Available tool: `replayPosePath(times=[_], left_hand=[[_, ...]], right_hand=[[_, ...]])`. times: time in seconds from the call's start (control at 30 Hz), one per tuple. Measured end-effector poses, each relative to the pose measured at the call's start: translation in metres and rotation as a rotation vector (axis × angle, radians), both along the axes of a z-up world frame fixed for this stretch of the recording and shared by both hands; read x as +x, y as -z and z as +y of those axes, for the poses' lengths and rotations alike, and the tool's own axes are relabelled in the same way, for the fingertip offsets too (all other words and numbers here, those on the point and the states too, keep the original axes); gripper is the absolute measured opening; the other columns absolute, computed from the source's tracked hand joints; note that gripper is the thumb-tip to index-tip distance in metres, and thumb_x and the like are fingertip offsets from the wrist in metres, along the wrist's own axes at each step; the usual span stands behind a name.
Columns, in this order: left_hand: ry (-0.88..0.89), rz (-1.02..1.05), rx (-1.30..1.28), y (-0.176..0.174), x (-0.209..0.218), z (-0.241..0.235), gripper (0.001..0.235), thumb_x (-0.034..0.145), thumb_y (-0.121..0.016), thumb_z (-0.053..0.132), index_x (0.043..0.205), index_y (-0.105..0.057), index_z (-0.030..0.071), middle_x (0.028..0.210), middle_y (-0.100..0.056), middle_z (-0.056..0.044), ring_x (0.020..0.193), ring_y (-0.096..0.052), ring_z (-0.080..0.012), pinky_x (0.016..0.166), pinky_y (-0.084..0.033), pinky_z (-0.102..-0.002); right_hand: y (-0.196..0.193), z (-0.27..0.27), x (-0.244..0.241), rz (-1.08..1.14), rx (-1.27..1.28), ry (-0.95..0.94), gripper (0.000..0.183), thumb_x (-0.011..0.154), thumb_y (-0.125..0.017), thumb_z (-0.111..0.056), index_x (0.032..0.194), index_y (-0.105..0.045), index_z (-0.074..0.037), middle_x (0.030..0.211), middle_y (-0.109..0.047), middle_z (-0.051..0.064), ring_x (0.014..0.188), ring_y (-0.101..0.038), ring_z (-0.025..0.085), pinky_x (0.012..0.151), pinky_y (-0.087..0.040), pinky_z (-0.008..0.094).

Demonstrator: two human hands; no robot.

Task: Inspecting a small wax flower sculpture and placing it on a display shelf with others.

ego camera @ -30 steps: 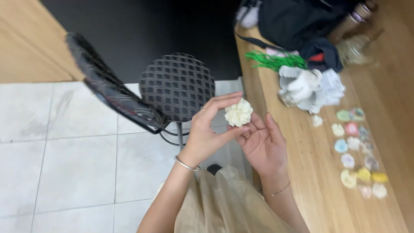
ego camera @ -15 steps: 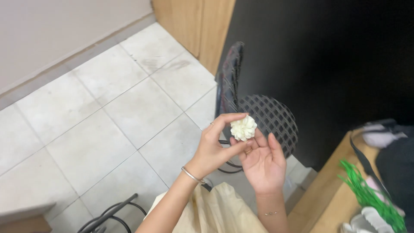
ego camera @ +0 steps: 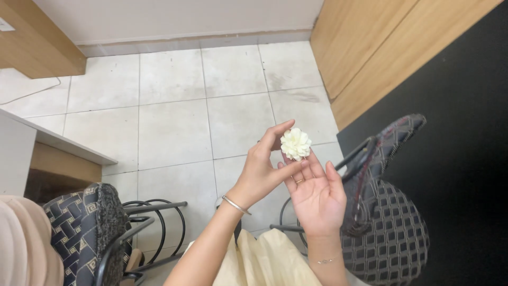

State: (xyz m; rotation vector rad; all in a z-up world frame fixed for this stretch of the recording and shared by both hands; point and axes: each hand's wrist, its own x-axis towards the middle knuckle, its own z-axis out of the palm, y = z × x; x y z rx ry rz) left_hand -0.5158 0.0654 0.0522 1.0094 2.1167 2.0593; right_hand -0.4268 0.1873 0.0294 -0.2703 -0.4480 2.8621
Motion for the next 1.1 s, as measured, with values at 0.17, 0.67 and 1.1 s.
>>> replayPosePath(times=[0.17,0.67,1.1], left_hand=[[-0.045,0.021,0.025,-0.001,-0.055,0.001,0.072,0.084,-0.084,0.015,0.147,-0.051,0.006,0.123,-0.073,-0.011,0.110,-0.074,-0.0206,0.099,-0.059,-0.034],[-0.229,-0.035,0.082,-0.009,-0.227,-0.076,0.066,0.084,-0.081,0.011,0.143,-0.051,0.008,0.121,-0.073,-0.009,0.110,-0.074,-0.0204,0.097,-0.060,-0.034],[-0.623,-0.154,0.022,0.011,-0.319,-0.116,0.081,0.079,-0.084,0.015,0.148,-0.043,0.008,0.119,-0.071,-0.010,0.107,-0.072,-0.0224,0.093,-0.059,-0.036]], right_hand=[[-0.005,-0.001,-0.059,0.029,0.008,0.000,0.066,0.104,-0.045,-0.033,0.154,-0.032,0.009,0.153,-0.044,0.024,0.144,-0.042,0.036,0.123,-0.030,0.053],[-0.008,-0.051,-0.264,0.044,0.064,-0.225,0.061,0.107,-0.046,-0.032,0.151,-0.039,0.009,0.145,-0.050,0.021,0.142,-0.046,0.036,0.124,-0.033,0.054],[0.011,-0.086,-0.419,-0.082,0.091,-0.590,0.059,0.104,-0.045,-0.031,0.147,-0.042,0.010,0.142,-0.055,0.022,0.135,-0.051,0.035,0.121,-0.035,0.054]])
